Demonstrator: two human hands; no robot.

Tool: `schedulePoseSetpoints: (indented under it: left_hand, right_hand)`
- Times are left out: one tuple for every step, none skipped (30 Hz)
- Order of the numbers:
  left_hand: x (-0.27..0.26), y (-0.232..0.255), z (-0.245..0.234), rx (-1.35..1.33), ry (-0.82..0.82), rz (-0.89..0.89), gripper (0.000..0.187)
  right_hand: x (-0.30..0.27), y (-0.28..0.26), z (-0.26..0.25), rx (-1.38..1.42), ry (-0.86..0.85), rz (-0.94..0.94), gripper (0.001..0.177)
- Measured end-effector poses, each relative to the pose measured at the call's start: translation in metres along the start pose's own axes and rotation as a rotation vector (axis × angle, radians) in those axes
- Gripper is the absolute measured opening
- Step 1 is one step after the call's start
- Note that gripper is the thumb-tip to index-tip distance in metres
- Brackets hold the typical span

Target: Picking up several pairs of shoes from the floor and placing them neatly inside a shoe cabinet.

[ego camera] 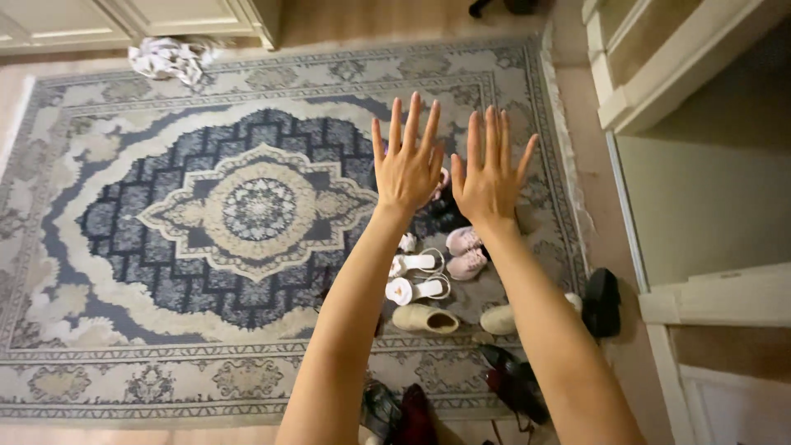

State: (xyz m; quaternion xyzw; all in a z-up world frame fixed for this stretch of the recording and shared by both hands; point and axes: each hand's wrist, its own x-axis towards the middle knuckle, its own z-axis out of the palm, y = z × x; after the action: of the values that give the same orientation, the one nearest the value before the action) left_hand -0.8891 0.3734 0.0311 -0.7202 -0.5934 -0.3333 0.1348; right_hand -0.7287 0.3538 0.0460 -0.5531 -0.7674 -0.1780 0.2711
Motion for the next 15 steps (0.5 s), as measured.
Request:
schedulePoseSetpoints:
  left_hand:
    - [0.002,-0.009,-0.008,0.006,0.009,-0.003,0.062]
    - [0.007,-0.016,-0.016,0.002,0.011,-0.007,0.062]
    - [0.011,-0.022,-0.025,-0.001,0.012,-0.010,0.061]
    - [0.013,-0.029,-0.032,0.005,0.026,-0.009,0.061]
    - [0.016,-0.035,-0.040,-0.008,0.034,-0.010,0.061]
    - [0.020,-0.039,-0.047,-0.021,0.044,-0.007,0.061]
    - [0.025,-0.043,-0.057,-0.015,0.058,-0.003,0.061]
    - [0.032,-0.045,-0.068,-0.019,0.052,-0.003,0.061]
    - [0.038,-0.048,-0.079,-0.022,0.047,-0.004,0.062]
    - [0.047,-0.050,-0.089,-0.024,0.061,0.004,0.062]
    - [0.056,-0.053,-0.098,-0.038,0.047,-0.012,0.062]
    - [0.063,-0.055,-0.107,-0.054,0.030,-0.029,0.062]
    - [0.072,-0.058,-0.115,-0.059,0.041,-0.024,0.062]
    - [0.081,-0.064,-0.123,-0.029,0.051,-0.011,0.062]
    - [0.090,-0.070,-0.131,0.002,0.062,0.002,0.062]
  right_hand:
    - [0.007,-0.010,0.000,0.003,0.007,-0.008,0.063]
    - [0.016,-0.018,-0.001,0.003,0.015,-0.005,0.063]
    - [0.024,-0.026,-0.003,0.003,0.023,-0.003,0.064]
    - [0.031,-0.034,-0.006,0.004,0.035,-0.010,0.064]
    - [0.039,-0.042,-0.009,0.006,0.046,-0.012,0.064]
    - [0.047,-0.047,-0.013,0.006,0.060,-0.013,0.064]
    - [0.056,-0.054,-0.017,0.007,0.075,-0.017,0.064]
    - [0.066,-0.060,-0.022,0.011,0.087,-0.020,0.064]
    - [0.076,-0.065,-0.028,0.015,0.099,-0.023,0.064]
    - [0.087,-0.071,-0.033,0.008,0.113,-0.024,0.064]
    - [0.097,-0.077,-0.038,0.010,0.115,-0.018,0.065]
    - [0.106,-0.082,-0.044,0.011,0.112,-0.012,0.066]
    - [0.117,-0.085,-0.053,0.003,0.123,-0.014,0.066]
    - [0.129,-0.090,-0.060,-0.004,0.128,-0.021,0.065]
    - [0.140,-0.095,-0.067,-0.011,0.133,-0.027,0.065]
